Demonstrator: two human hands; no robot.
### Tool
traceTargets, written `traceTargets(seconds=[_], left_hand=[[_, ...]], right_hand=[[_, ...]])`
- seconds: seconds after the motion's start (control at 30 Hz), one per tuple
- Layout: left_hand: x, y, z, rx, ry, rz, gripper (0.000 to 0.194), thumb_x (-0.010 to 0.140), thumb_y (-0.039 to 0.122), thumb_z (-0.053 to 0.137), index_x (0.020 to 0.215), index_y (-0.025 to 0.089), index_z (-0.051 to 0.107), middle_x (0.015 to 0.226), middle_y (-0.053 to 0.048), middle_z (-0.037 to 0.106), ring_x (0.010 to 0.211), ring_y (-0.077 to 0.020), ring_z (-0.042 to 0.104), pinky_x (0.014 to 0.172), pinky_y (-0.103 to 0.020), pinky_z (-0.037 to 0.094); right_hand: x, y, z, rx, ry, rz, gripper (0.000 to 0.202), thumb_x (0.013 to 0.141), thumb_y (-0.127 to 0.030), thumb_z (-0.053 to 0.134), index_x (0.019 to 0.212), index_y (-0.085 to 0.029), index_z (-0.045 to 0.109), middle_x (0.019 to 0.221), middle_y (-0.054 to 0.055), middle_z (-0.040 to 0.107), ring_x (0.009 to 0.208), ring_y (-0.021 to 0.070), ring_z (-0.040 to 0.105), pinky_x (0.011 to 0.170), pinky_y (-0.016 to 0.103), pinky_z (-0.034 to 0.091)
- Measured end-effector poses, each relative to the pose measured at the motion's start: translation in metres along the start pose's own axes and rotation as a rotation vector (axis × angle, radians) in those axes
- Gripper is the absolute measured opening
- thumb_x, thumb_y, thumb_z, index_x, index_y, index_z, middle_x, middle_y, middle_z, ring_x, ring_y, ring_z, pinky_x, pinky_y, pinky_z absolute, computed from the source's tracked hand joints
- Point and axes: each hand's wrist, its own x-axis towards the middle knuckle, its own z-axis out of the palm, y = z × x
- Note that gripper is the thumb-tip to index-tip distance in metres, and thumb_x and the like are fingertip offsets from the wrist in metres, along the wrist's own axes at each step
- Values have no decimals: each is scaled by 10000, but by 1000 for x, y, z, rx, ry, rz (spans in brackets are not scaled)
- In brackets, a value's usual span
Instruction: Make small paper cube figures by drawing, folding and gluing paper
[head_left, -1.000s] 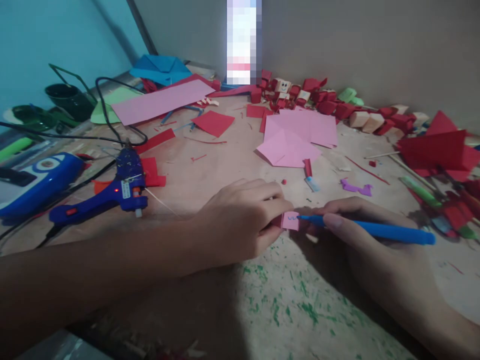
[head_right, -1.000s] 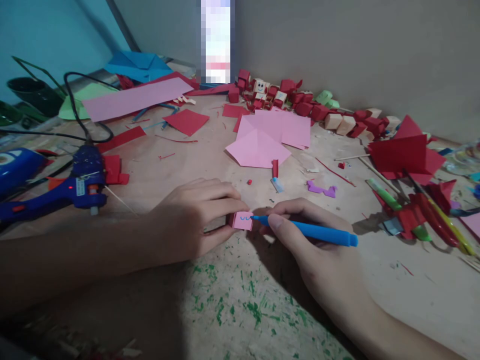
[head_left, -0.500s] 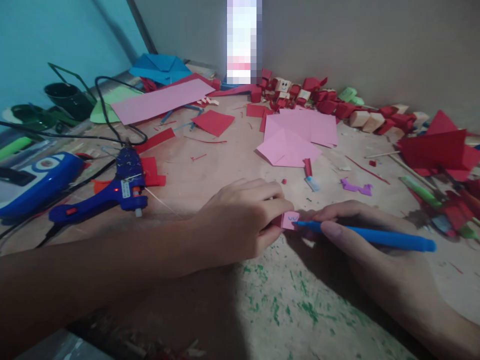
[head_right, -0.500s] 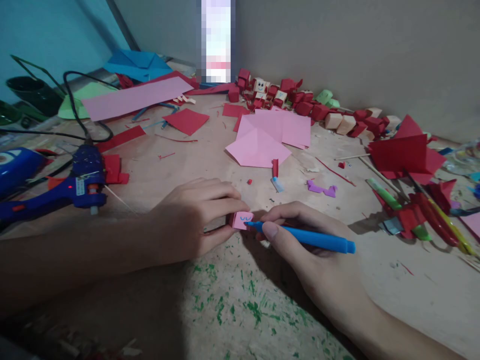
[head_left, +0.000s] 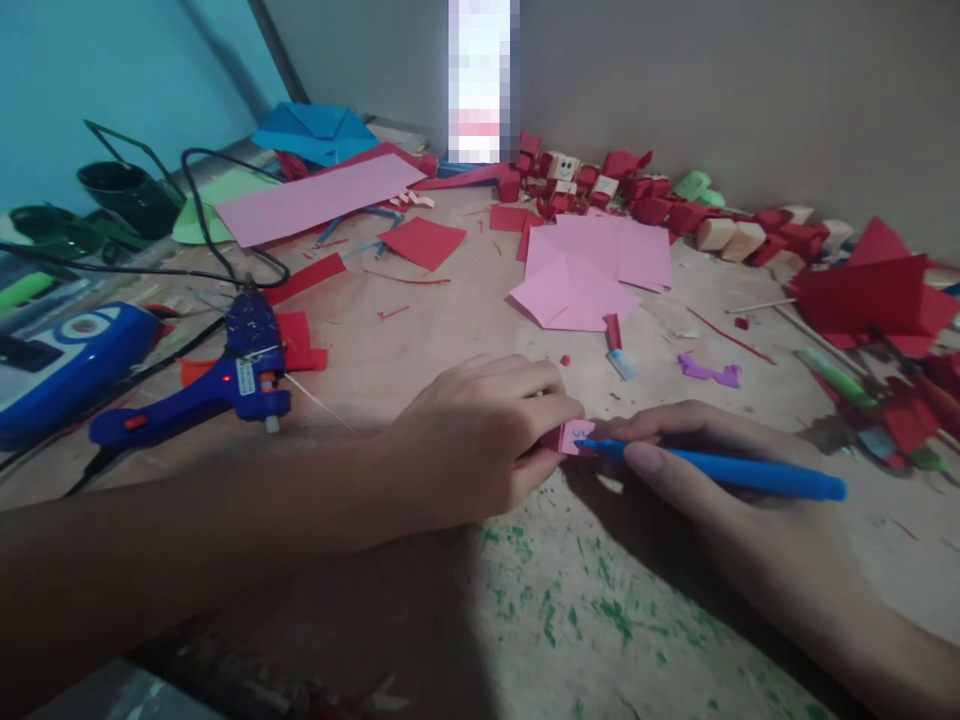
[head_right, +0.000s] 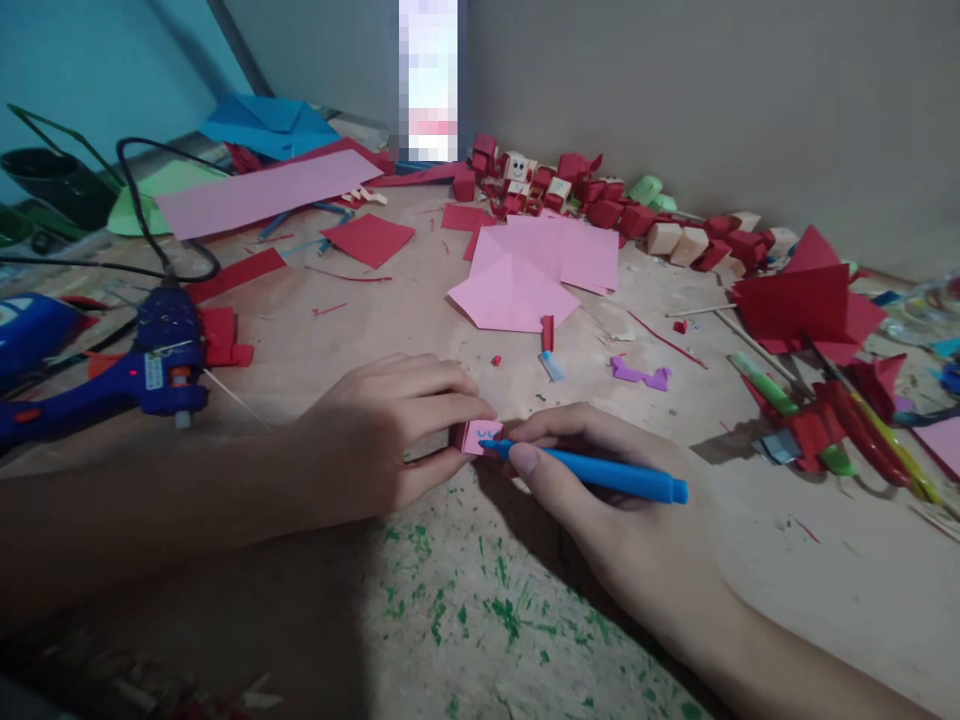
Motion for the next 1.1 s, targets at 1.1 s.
traceTargets(seconds=[1.1], left_hand=[[-1,-2,0,-38,7,16,188,927,205,590,1064,177,715,1056,-62,692,986,-218,621,858,-360,470]], right_hand=[[3,-5,1,109,17,124,124,829,-368,757,785,-252,752,771,27,775,673,205,711,601,296,580]])
